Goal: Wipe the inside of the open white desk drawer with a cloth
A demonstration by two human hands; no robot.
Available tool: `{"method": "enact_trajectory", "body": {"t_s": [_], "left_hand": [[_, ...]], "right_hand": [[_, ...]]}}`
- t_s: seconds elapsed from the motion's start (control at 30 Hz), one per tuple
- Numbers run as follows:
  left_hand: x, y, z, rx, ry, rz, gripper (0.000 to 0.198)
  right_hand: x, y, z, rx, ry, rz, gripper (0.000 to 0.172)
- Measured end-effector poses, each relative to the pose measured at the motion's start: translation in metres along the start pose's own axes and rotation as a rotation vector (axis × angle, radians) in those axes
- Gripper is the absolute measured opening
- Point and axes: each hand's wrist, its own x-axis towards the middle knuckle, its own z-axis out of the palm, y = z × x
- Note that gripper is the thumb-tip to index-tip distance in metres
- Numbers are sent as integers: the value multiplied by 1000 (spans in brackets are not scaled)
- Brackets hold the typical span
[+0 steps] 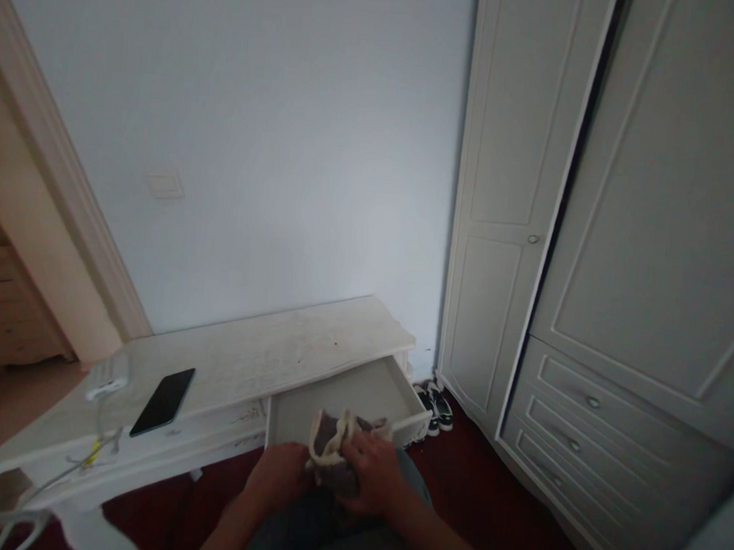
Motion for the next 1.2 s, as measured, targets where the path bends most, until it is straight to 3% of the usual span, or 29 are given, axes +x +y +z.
{"method": "enact_trajectory", "body": {"t_s": [0.13,0.23,0.3,0.37,0.5,0.6,0.7,0.87,0.97,1.1,1.2], "left_hand": [[0,0,1,42,30,33,47],[0,0,0,50,32,46,57],[0,0,0,54,31,44,64],[0,1,0,50,36,37,65],[-1,0,3,18,56,45,56],[0,-2,6,-12,40,40,51],[2,-2,7,-48,26,23,46],[8,-3,-4,-99,33,63,42],[13,-7,-6,-114,34,70,39],[18,-8,0,-171,4,65,38],[23,-8,6,-132,-84,50,46]], "right_hand": [[-34,79,-26,-106,150,169,59],[-50,108,-24,-136,375,390,58],[-50,102,-9,-133,504,460,57],[-42,81,12,-115,564,419,56],[-24,39,42,-53,410,77,52],[-24,41,39,-68,322,-85,54],[-37,67,21,-115,325,-75,53],[-55,112,-7,-38,479,286,52],[-49,117,-3,107,658,518,61],[-31,94,36,401,934,929,66],[-30,69,79,408,938,1196,67]]}}
